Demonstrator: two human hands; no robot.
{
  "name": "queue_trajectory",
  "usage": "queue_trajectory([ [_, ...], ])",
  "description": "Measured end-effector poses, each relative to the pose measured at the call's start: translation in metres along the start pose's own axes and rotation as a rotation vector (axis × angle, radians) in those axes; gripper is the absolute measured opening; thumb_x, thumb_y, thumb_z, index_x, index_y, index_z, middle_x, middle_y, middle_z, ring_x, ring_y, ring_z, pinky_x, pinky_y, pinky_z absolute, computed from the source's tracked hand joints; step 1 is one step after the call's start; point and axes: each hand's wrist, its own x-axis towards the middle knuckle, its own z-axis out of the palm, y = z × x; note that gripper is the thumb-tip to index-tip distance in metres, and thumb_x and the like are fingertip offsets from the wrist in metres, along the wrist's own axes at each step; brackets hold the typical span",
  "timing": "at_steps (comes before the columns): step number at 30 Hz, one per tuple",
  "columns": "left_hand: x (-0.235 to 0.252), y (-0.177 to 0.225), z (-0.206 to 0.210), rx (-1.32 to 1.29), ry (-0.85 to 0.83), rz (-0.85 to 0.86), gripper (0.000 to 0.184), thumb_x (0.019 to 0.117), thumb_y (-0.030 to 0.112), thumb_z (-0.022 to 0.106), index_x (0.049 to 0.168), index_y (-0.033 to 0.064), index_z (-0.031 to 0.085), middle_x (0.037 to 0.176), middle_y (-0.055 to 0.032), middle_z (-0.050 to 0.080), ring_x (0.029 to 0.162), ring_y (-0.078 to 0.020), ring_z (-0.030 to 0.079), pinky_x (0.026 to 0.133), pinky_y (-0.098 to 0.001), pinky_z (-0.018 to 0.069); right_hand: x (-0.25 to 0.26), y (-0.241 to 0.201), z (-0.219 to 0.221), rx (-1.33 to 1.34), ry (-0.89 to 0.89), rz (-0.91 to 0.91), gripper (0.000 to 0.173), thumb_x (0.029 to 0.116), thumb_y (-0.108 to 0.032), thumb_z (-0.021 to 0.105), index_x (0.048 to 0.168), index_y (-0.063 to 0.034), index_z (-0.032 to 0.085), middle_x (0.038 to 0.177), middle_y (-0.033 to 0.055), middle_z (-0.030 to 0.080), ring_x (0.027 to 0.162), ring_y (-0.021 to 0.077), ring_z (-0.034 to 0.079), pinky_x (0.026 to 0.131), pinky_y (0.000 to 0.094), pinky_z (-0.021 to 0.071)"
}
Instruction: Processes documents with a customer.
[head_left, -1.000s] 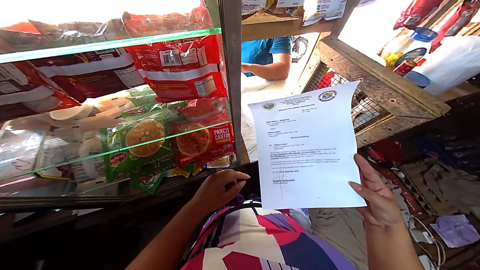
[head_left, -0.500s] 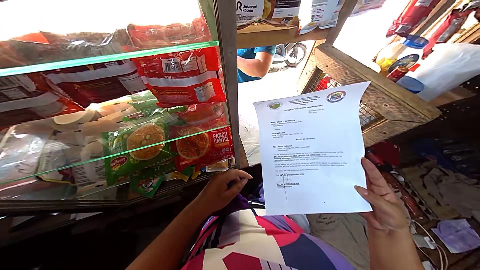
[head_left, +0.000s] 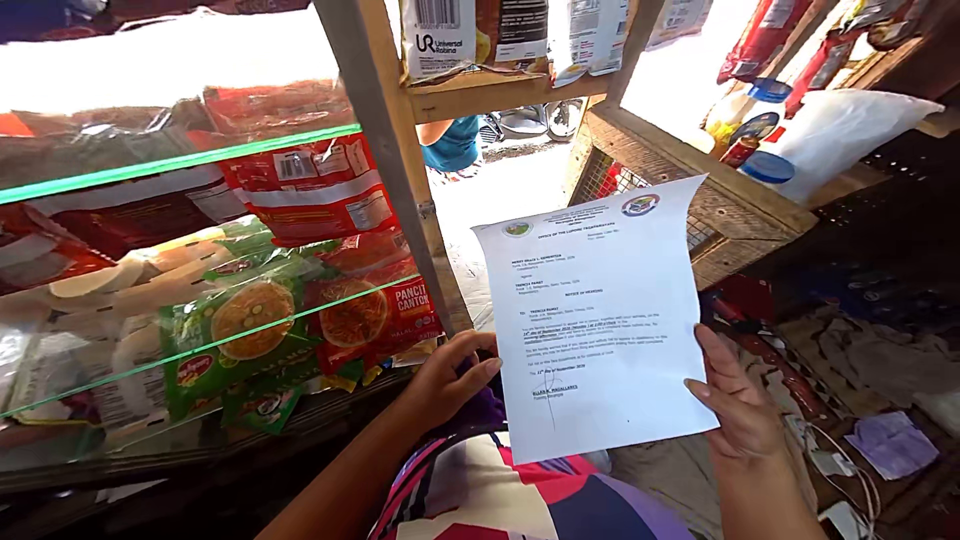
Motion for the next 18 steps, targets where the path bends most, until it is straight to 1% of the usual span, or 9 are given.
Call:
queue_trajectory([
  [4, 0.007, 0.002, 0.003, -0.089, 0.002, -0.053, 0.035, 0.1058, 0.032, 0.052, 0.124, 0.0052, 0.064, 0.101, 0.0047, 0.066, 0.081, 0.0033, 0.060, 0.073, -0.0157, 0.0517, -0.005, 0.003, -0.002, -0.001, -0.027, -0.019, 0.059, 0.0968, -0.010, 0.066, 0.153, -0.0224, 0.051, 0.148, 0.0015, 0.059, 0.127, 0.0137, 0.062, 0.105, 0.0316, 0.0542],
  [6, 0.010, 0.007, 0.007, -0.189, 0.006, -0.077, 0.033, 0.1055, 0.033, 0.054, 0.125, 0.0067, 0.061, 0.104, 0.0083, 0.070, 0.091, 0.0020, 0.067, 0.082, -0.0197, 0.0569, -0.006, 0.008, -0.002, -0.009, -0.060, -0.026, 0.059, 0.0973, -0.011, 0.066, 0.153, -0.0249, 0.050, 0.146, -0.0003, 0.060, 0.126, 0.0121, 0.063, 0.104, 0.0303, 0.0546],
  [8, 0.010, 0.018, 0.013, -0.296, 0.054, -0.123, 0.022, 0.1052, 0.025, 0.056, 0.123, 0.0133, 0.059, 0.105, 0.0125, 0.074, 0.095, 0.0003, 0.071, 0.087, -0.0232, 0.0602, -0.007, 0.018, -0.004, -0.014, -0.107, -0.004, 0.061, 0.0980, -0.012, 0.065, 0.154, -0.0262, 0.048, 0.146, -0.0018, 0.060, 0.126, 0.0107, 0.062, 0.105, 0.0295, 0.0535],
  [11, 0.010, 0.025, 0.018, -0.314, 0.169, -0.112, 0.017, 0.1067, 0.018, 0.052, 0.117, 0.0175, 0.066, 0.101, 0.0099, 0.077, 0.089, -0.0033, 0.074, 0.083, -0.0253, 0.0628, -0.007, 0.037, -0.011, -0.062, -0.190, 0.115, 0.060, 0.0992, -0.013, 0.064, 0.156, -0.0240, 0.046, 0.143, -0.0003, 0.063, 0.123, 0.0104, 0.064, 0.104, 0.0301, 0.0538],
  [13, 0.003, 0.026, 0.014, -0.219, 0.210, -0.047, 0.017, 0.1069, 0.023, 0.053, 0.116, 0.0218, 0.068, 0.102, 0.0114, 0.077, 0.090, -0.0014, 0.073, 0.082, -0.0232, 0.0623, -0.005, 0.041, -0.019, -0.213, -0.199, 0.249, 0.057, 0.0990, -0.020, 0.067, 0.153, -0.0177, 0.049, 0.137, 0.0008, 0.066, 0.116, 0.0089, 0.066, 0.099, 0.0286, 0.0550],
  [15, -0.012, 0.030, 0.003, -0.066, 0.263, -0.042, 0.017, 0.1060, 0.028, 0.055, 0.115, 0.0240, 0.069, 0.103, 0.0137, 0.076, 0.092, 0.0027, 0.071, 0.084, -0.0203, 0.0607, 0.001, 0.035, -0.032, -0.545, -0.115, 0.321, 0.051, 0.1002, -0.034, 0.063, 0.145, -0.0101, 0.057, 0.139, 0.0047, 0.064, 0.115, 0.0125, 0.066, 0.098, 0.0326, 0.0557],
  [16, -0.023, 0.033, -0.005, -0.005, 0.292, -0.067, 0.018, 0.1051, 0.024, 0.057, 0.115, 0.0170, 0.070, 0.105, 0.0094, 0.076, 0.096, 0.0020, 0.070, 0.089, -0.0213, 0.0594, 0.005, 0.030, -0.040, -0.705, -0.011, 0.290, 0.047, 0.1008, -0.035, 0.060, 0.138, -0.0066, 0.063, 0.138, 0.0087, 0.064, 0.117, 0.0166, 0.065, 0.099, 0.0364, 0.0553],
  [17, -0.034, 0.032, -0.015, 0.018, 0.305, -0.088, 0.022, 0.1022, 0.012, 0.056, 0.115, 0.0018, 0.070, 0.107, -0.0011, 0.075, 0.101, -0.0021, 0.069, 0.094, -0.0250, 0.0573, 0.009, 0.025, -0.050, -0.831, 0.144, 0.211, 0.042, 0.1011, -0.033, 0.058, 0.128, -0.0026, 0.067, 0.131, 0.0121, 0.067, 0.116, 0.0196, 0.065, 0.099, 0.0392, 0.0552],
  [18, -0.042, 0.029, -0.029, -0.016, 0.276, -0.107, 0.026, 0.1017, 0.007, 0.053, 0.118, -0.0042, 0.069, 0.114, -0.0071, 0.075, 0.107, -0.0066, 0.069, 0.099, -0.0279, 0.0558, 0.013, 0.018, -0.060, -0.907, 0.322, 0.101, 0.039, 0.1019, -0.030, 0.056, 0.121, 0.0026, 0.067, 0.123, 0.0152, 0.067, 0.112, 0.0205, 0.065, 0.098, 0.0397, 0.0549],
])
